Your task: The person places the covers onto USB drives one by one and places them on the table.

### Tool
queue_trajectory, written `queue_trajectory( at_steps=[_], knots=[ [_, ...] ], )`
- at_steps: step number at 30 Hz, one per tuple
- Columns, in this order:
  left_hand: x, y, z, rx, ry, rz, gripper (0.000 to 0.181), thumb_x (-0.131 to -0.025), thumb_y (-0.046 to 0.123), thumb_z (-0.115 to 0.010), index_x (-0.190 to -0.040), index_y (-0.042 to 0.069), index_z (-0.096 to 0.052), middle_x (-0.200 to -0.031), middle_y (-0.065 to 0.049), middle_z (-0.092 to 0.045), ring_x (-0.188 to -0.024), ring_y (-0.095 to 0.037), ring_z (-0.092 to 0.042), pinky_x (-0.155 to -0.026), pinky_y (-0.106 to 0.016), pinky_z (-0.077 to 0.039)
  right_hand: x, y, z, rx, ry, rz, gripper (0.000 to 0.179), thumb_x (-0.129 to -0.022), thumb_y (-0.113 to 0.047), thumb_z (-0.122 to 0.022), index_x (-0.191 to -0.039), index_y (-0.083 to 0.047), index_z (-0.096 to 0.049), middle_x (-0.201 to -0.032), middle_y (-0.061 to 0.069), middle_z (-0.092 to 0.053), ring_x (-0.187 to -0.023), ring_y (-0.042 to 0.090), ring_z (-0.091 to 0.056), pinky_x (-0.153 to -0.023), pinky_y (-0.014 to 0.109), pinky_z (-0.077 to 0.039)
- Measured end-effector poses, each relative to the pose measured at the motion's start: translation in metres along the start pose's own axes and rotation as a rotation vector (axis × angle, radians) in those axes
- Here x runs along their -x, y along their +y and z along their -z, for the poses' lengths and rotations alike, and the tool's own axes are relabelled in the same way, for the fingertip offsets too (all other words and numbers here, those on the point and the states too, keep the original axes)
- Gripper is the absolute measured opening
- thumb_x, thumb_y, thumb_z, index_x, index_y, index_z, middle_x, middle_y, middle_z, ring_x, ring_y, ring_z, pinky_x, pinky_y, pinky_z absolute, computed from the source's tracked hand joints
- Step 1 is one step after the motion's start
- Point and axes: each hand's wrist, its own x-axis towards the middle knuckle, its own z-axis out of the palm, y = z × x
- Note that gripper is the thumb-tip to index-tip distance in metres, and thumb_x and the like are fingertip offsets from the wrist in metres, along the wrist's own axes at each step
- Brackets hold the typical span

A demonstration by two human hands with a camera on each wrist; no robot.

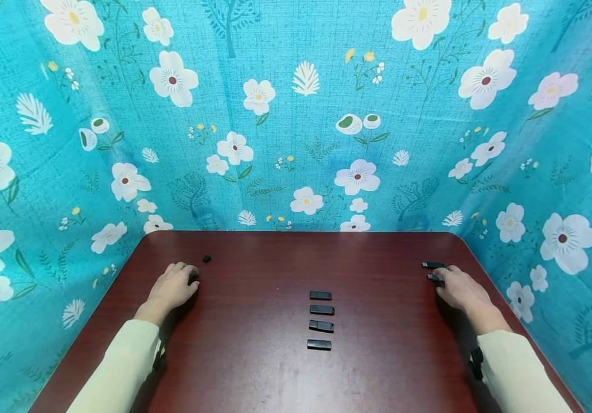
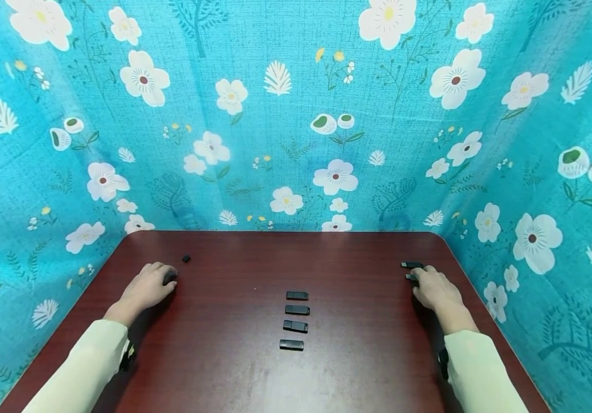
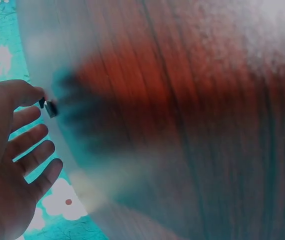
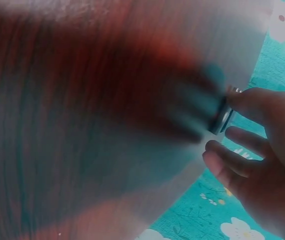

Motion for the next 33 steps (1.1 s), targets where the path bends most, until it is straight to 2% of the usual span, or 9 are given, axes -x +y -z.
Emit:
queue_trajectory(
  at_steps=[6, 12, 18, 23, 33],
  knots=[
    [-0.004, -0.001, -0.001, 0.016, -0.029, 0.025, 0.034, -0.094, 0.018, -0.068, -0.122, 0.0, -0.064, -0.124, -0.024, -0.059, -0.117, -0.042, -0.05, -0.1, -0.059, -0.045, -0.005, 0.006, -0.005, 0.02, 0.014, -0.009, 0.042, -0.09, -0.004, -0.068, -0.128, 0.009, -0.057, -0.119, 0.036, -0.054, -0.1, 0.048, -0.054, -0.087, 0.066, -0.049],
    [-0.005, -0.004, -0.001, 0.028, -0.069, 0.04, 0.038, -0.095, 0.017, -0.066, -0.128, -0.002, -0.061, -0.129, -0.026, -0.057, -0.122, -0.044, -0.049, -0.102, -0.06, -0.043, -0.008, 0.01, -0.007, 0.045, 0.049, 0.034, 0.036, -0.089, -0.003, -0.067, -0.124, 0.007, -0.061, -0.114, 0.033, -0.057, -0.099, 0.047, -0.057, -0.085, 0.063, -0.051],
    [-0.007, -0.006, -0.002, 0.055, -0.071, 0.05, 0.038, -0.098, 0.014, -0.063, -0.131, -0.003, -0.058, -0.128, -0.026, -0.056, -0.122, -0.044, -0.05, -0.1, -0.061, -0.044, -0.01, 0.01, -0.009, 0.048, 0.044, 0.024, 0.036, -0.09, -0.002, -0.068, -0.124, 0.006, -0.062, -0.115, 0.033, -0.057, -0.101, 0.048, -0.056, -0.085, 0.063, -0.051],
    [-0.013, -0.007, -0.003, 0.042, -0.068, 0.052, 0.039, -0.099, 0.014, -0.062, -0.133, -0.004, -0.057, -0.128, -0.027, -0.057, -0.121, -0.044, -0.051, -0.1, -0.06, -0.044, -0.013, 0.009, -0.011, 0.032, 0.033, 0.0, 0.036, -0.09, -0.002, -0.069, -0.124, 0.005, -0.062, -0.115, 0.032, -0.057, -0.102, 0.048, -0.054, -0.085, 0.064, -0.051],
    [-0.018, -0.007, -0.007, 0.009, -0.061, 0.056, 0.026, -0.1, 0.011, -0.061, -0.119, -0.006, -0.066, -0.113, -0.022, -0.06, -0.109, -0.04, -0.054, -0.092, -0.056, -0.05, -0.018, 0.007, -0.01, 0.039, 0.02, -0.012, 0.031, -0.092, 0.002, -0.063, -0.123, 0.005, -0.064, -0.109, 0.028, -0.059, -0.1, 0.044, -0.054, -0.084, 0.059, -0.053]
  ],
)
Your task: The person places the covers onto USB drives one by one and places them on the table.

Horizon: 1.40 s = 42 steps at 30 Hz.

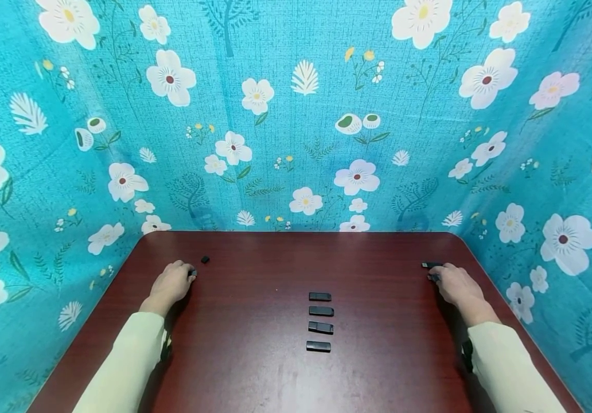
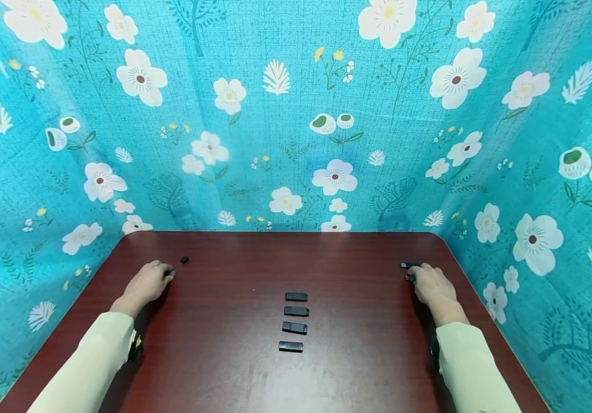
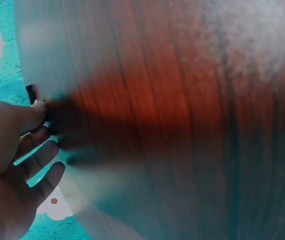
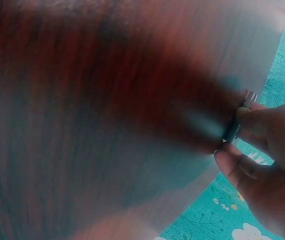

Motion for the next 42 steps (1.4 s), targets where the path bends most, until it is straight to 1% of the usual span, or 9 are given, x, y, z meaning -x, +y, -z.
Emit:
queue_trajectory(
  at_steps=[7, 10, 13, 18, 23, 29, 34, 37, 42],
  knots=[
    [0.0, 0.002, -0.001, 0.022, 0.051, 0.007, 0.02, -0.1, 0.014, -0.064, -0.108, -0.003, -0.069, -0.102, -0.019, -0.061, -0.098, -0.036, -0.059, -0.089, -0.053, -0.052, -0.002, 0.002, 0.002, -0.008, 0.0, -0.001, 0.027, -0.089, 0.002, -0.068, -0.115, 0.006, -0.065, -0.103, 0.025, -0.059, -0.093, 0.04, -0.055, -0.081, 0.056, -0.054],
    [0.0, 0.003, 0.0, 0.035, 0.046, 0.006, 0.02, -0.1, 0.015, -0.064, -0.105, -0.003, -0.07, -0.099, -0.018, -0.062, -0.094, -0.035, -0.06, -0.087, -0.052, -0.052, -0.002, 0.003, 0.002, -0.019, -0.009, -0.014, 0.026, -0.089, 0.001, -0.069, -0.114, 0.007, -0.065, -0.101, 0.024, -0.059, -0.091, 0.038, -0.055, -0.078, 0.054, -0.054],
    [0.001, 0.004, 0.0, 0.037, 0.027, 0.007, 0.021, -0.099, 0.016, -0.064, -0.104, -0.003, -0.07, -0.097, -0.017, -0.062, -0.09, -0.032, -0.06, -0.084, -0.051, -0.053, 0.0, 0.002, 0.001, -0.019, -0.017, -0.022, 0.025, -0.09, 0.0, -0.068, -0.114, 0.007, -0.064, -0.099, 0.023, -0.058, -0.089, 0.037, -0.055, -0.076, 0.054, -0.054],
    [0.003, 0.006, 0.0, 0.029, 0.015, -0.005, 0.021, -0.098, 0.02, -0.066, -0.1, 0.0, -0.07, -0.094, -0.014, -0.063, -0.086, -0.028, -0.059, -0.081, -0.05, -0.053, 0.005, -0.004, 0.001, -0.022, -0.002, -0.018, 0.025, -0.093, -0.002, -0.067, -0.116, 0.006, -0.061, -0.101, 0.024, -0.058, -0.09, 0.038, -0.055, -0.079, 0.057, -0.053],
    [0.006, 0.015, -0.001, 0.039, 0.0, -0.059, 0.018, -0.097, 0.022, -0.068, -0.099, 0.004, -0.071, -0.095, -0.01, -0.064, -0.086, -0.025, -0.06, -0.081, -0.048, -0.054, 0.009, -0.013, 0.004, -0.037, 0.012, -0.002, 0.027, -0.094, -0.004, -0.066, -0.119, 0.005, -0.06, -0.106, 0.026, -0.058, -0.094, 0.04, -0.055, -0.084, 0.061, -0.051],
    [0.01, 0.033, -0.001, 0.032, 0.012, -0.14, 0.017, -0.095, 0.025, -0.07, -0.098, 0.008, -0.071, -0.098, -0.007, -0.066, -0.092, -0.026, -0.064, -0.085, -0.047, -0.055, 0.014, -0.026, 0.001, -0.022, 0.043, 0.047, 0.026, -0.095, -0.006, -0.065, -0.119, 0.003, -0.061, -0.109, 0.026, -0.06, -0.098, 0.042, -0.059, -0.085, 0.063, -0.051],
    [0.016, 0.051, -0.002, 0.035, 0.039, -0.213, 0.017, -0.094, 0.026, -0.072, -0.099, 0.01, -0.071, -0.099, -0.005, -0.066, -0.09, -0.023, -0.064, -0.084, -0.044, -0.055, 0.018, -0.044, -0.001, -0.006, 0.079, 0.093, 0.026, -0.094, -0.006, -0.066, -0.119, 0.001, -0.062, -0.111, 0.026, -0.061, -0.098, 0.041, -0.061, -0.084, 0.061, -0.053],
    [0.019, 0.062, -0.002, 0.039, 0.051, -0.256, 0.017, -0.093, 0.026, -0.073, -0.099, 0.01, -0.071, -0.097, -0.003, -0.066, -0.087, -0.019, -0.063, -0.083, -0.042, -0.055, 0.021, -0.057, -0.002, -0.005, 0.099, 0.13, 0.024, -0.094, -0.006, -0.067, -0.117, 0.0, -0.064, -0.109, 0.023, -0.062, -0.094, 0.038, -0.063, -0.083, 0.059, -0.054],
    [0.023, 0.082, -0.002, 0.052, 0.07, -0.328, 0.015, -0.094, 0.026, -0.073, -0.098, 0.011, -0.071, -0.093, 0.001, -0.065, -0.085, -0.014, -0.061, -0.079, -0.037, -0.056, 0.025, -0.079, -0.003, -0.012, 0.131, 0.186, 0.022, -0.092, -0.005, -0.07, -0.114, -0.002, -0.066, -0.106, 0.017, -0.064, -0.094, 0.034, -0.065, -0.081, 0.054, -0.055]
  ],
)
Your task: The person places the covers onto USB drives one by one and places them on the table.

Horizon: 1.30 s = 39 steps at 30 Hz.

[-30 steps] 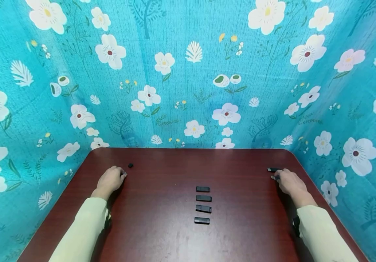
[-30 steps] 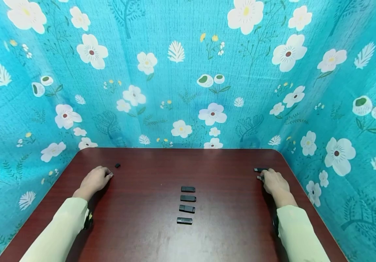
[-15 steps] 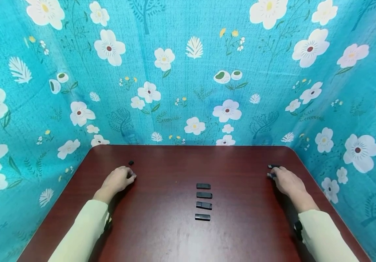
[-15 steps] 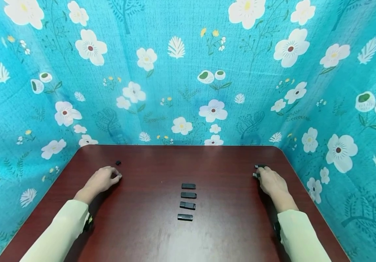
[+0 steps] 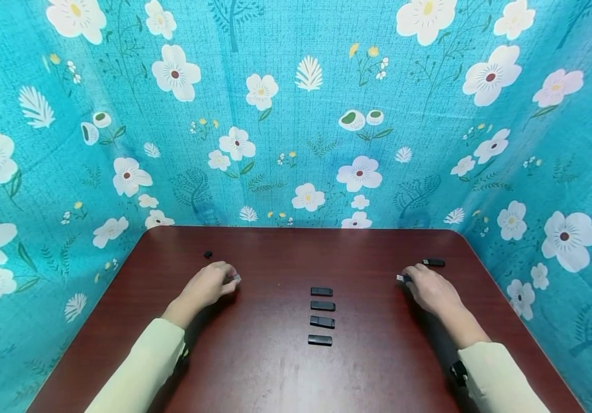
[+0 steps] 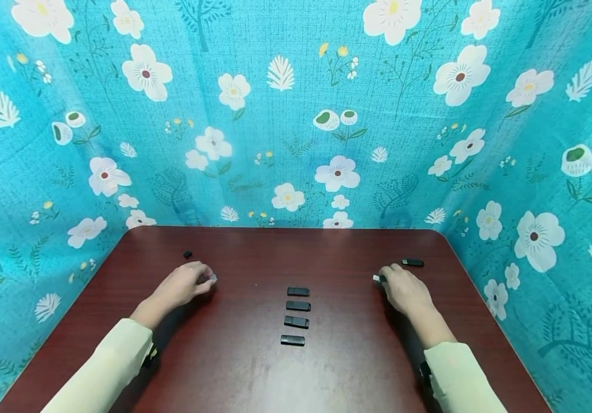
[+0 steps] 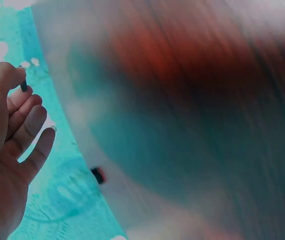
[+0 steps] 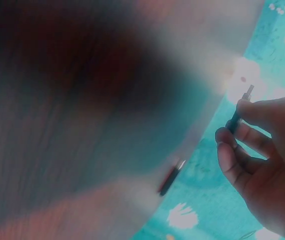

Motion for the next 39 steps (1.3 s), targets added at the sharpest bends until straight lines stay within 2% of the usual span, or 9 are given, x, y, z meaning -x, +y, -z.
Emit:
queue_trajectory(
  at_steps=[9, 14, 20, 25, 32, 39],
  knots=[
    [-0.002, 0.026, -0.002, -0.009, 0.078, -0.188, 0.011, -0.091, 0.021, -0.076, -0.093, 0.011, -0.071, -0.086, 0.004, -0.064, -0.079, -0.011, -0.059, -0.073, -0.031, -0.054, 0.005, -0.032, -0.001, 0.004, 0.059, 0.088, 0.021, -0.09, -0.005, -0.074, -0.11, -0.004, -0.069, -0.101, 0.011, -0.065, -0.091, 0.027, -0.066, -0.079, 0.047, -0.057],
    [-0.001, 0.035, -0.006, -0.001, 0.101, -0.269, 0.009, -0.091, 0.018, -0.075, -0.093, 0.011, -0.071, -0.087, 0.004, -0.065, -0.081, -0.011, -0.06, -0.073, -0.03, -0.054, 0.008, -0.045, -0.003, -0.011, 0.058, 0.116, 0.021, -0.089, -0.005, -0.075, -0.109, -0.005, -0.07, -0.1, 0.009, -0.065, -0.09, 0.025, -0.065, -0.079, 0.045, -0.058],
    [0.001, 0.045, -0.01, 0.027, 0.086, -0.31, 0.008, -0.093, 0.017, -0.073, -0.095, 0.01, -0.07, -0.091, 0.003, -0.066, -0.083, -0.01, -0.064, -0.074, -0.028, -0.055, 0.01, -0.059, -0.006, -0.017, 0.05, 0.11, 0.022, -0.088, -0.006, -0.077, -0.109, -0.006, -0.071, -0.1, 0.008, -0.065, -0.089, 0.023, -0.064, -0.079, 0.044, -0.058],
    [0.004, 0.054, -0.01, 0.065, 0.054, -0.316, 0.01, -0.095, 0.019, -0.072, -0.098, 0.009, -0.07, -0.093, 0.002, -0.067, -0.083, -0.01, -0.067, -0.074, -0.029, -0.056, 0.013, -0.07, -0.008, -0.013, 0.058, 0.12, 0.022, -0.088, -0.007, -0.078, -0.109, -0.006, -0.071, -0.099, 0.006, -0.065, -0.088, 0.021, -0.064, -0.079, 0.042, -0.058],
    [0.005, 0.067, -0.011, 0.096, 0.026, -0.307, 0.014, -0.096, 0.026, -0.072, -0.099, 0.013, -0.071, -0.095, 0.003, -0.067, -0.082, -0.007, -0.061, -0.074, -0.026, -0.055, 0.017, -0.087, -0.01, -0.005, 0.075, 0.145, 0.024, -0.085, -0.008, -0.081, -0.107, -0.008, -0.072, -0.097, 0.004, -0.065, -0.088, 0.019, -0.064, -0.079, 0.04, -0.059],
    [0.008, 0.075, -0.015, 0.12, 0.035, -0.346, 0.014, -0.094, 0.026, -0.074, -0.095, 0.014, -0.068, -0.091, 0.005, -0.063, -0.078, -0.006, -0.054, -0.07, -0.023, -0.051, 0.021, -0.099, -0.011, -0.006, 0.07, 0.187, 0.022, -0.087, -0.007, -0.079, -0.107, -0.009, -0.072, -0.097, 0.003, -0.065, -0.088, 0.017, -0.064, -0.078, 0.038, -0.059]
  ],
)
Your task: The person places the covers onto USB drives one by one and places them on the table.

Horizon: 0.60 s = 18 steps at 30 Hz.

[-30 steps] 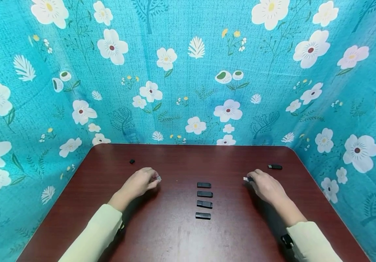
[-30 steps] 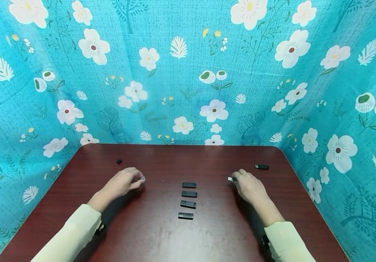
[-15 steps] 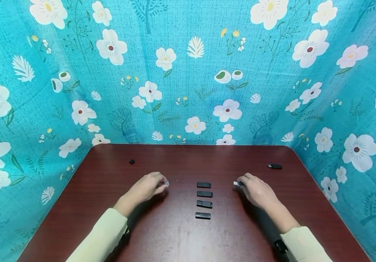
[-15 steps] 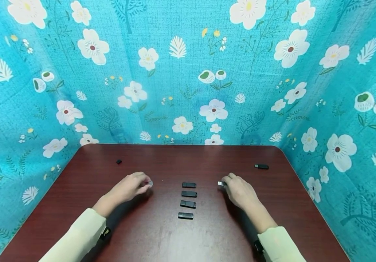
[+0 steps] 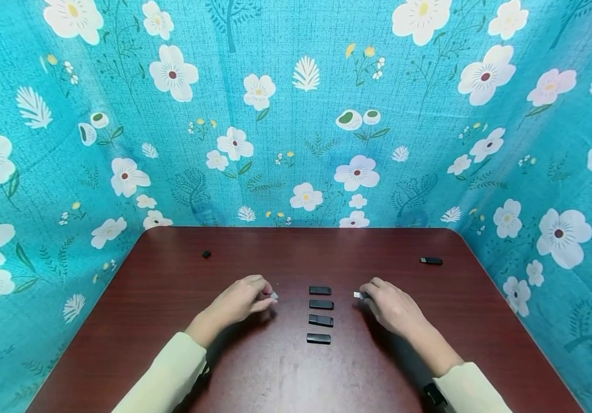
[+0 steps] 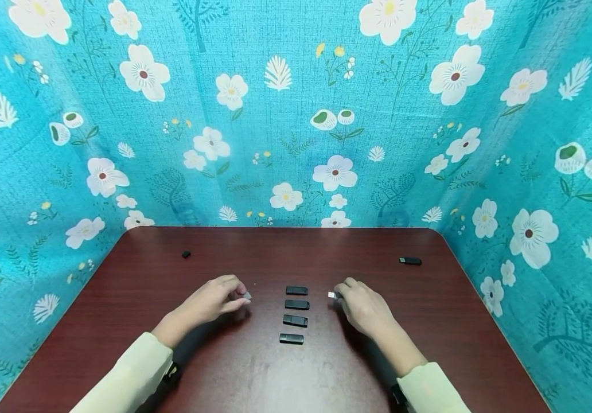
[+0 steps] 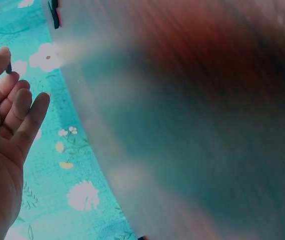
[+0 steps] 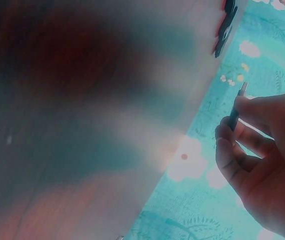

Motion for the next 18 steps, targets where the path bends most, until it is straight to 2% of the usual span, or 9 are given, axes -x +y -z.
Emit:
queue_trajectory(
  at_steps=[5, 11, 14, 18],
  knots=[
    [0.0, 0.005, -0.007, 0.021, 0.008, -0.029, 0.014, -0.093, 0.023, -0.075, -0.094, 0.014, -0.064, -0.091, 0.006, -0.061, -0.079, -0.006, -0.055, -0.071, -0.023, -0.052, 0.001, -0.008, -0.001, 0.001, -0.006, 0.024, 0.021, -0.087, -0.007, -0.079, -0.106, -0.01, -0.072, -0.096, 0.001, -0.064, -0.085, 0.014, -0.063, -0.076, 0.035, -0.058],
    [0.0, 0.011, -0.013, 0.087, 0.013, -0.006, 0.012, -0.092, 0.018, -0.075, -0.095, 0.016, -0.063, -0.089, 0.007, -0.061, -0.076, -0.003, -0.055, -0.068, -0.021, -0.05, 0.003, -0.012, -0.003, 0.013, 0.003, 0.052, 0.023, -0.086, -0.006, -0.079, -0.106, -0.011, -0.072, -0.095, 0.001, -0.064, -0.083, 0.013, -0.063, -0.076, 0.034, -0.058],
    [0.0, 0.014, -0.013, 0.135, 0.013, 0.002, 0.01, -0.094, 0.018, -0.073, -0.099, 0.015, -0.065, -0.091, 0.007, -0.064, -0.076, -0.002, -0.058, -0.068, -0.02, -0.051, 0.004, -0.013, -0.003, 0.023, 0.013, 0.058, 0.024, -0.085, -0.005, -0.08, -0.106, -0.011, -0.072, -0.095, 0.0, -0.064, -0.082, 0.013, -0.062, -0.076, 0.033, -0.058],
    [0.0, 0.018, -0.011, 0.154, 0.015, -0.006, 0.012, -0.097, 0.02, -0.071, -0.107, 0.013, -0.07, -0.098, 0.005, -0.067, -0.082, -0.003, -0.059, -0.072, -0.021, -0.052, 0.005, -0.017, -0.002, 0.033, 0.031, 0.072, 0.025, -0.083, -0.005, -0.081, -0.105, -0.011, -0.072, -0.094, 0.0, -0.063, -0.081, 0.012, -0.061, -0.075, 0.032, -0.057]
  ],
)
